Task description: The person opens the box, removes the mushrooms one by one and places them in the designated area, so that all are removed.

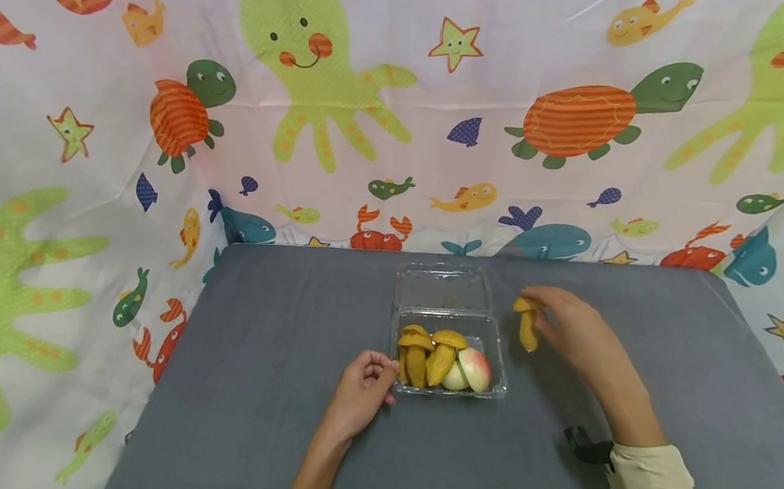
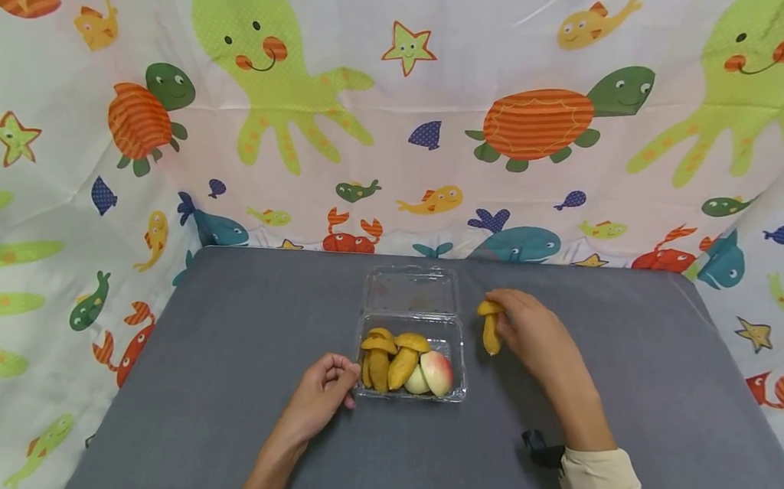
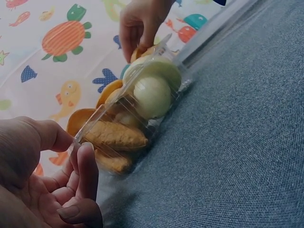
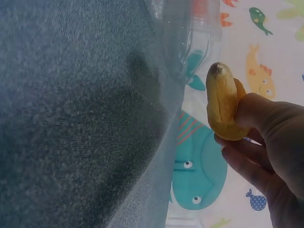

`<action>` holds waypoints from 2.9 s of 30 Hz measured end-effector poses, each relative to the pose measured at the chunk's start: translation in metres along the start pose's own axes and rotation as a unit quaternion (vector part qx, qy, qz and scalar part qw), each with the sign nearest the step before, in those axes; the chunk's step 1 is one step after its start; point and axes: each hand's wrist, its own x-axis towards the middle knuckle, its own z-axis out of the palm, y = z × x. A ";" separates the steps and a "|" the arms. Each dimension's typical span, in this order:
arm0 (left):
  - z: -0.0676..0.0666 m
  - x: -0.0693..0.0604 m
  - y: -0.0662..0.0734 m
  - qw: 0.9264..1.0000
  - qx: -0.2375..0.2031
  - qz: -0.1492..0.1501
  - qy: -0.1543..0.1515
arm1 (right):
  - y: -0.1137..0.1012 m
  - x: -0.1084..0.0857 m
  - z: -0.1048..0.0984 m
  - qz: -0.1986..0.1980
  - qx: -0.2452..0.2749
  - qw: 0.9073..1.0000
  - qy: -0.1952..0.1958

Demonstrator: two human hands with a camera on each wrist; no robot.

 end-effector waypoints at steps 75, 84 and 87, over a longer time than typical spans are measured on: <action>-0.002 -0.004 -0.002 1.000 0.016 0.002 0.002 | -0.054 0.014 -0.010 -0.033 0.027 0.998 -0.041; -0.001 -0.002 -0.002 1.000 0.026 0.000 0.006 | -0.078 0.013 -0.033 -0.109 -0.005 0.993 0.045; -0.001 -0.003 -0.002 1.000 0.027 -0.001 0.009 | -0.083 0.011 -0.038 -0.120 -0.013 0.991 0.060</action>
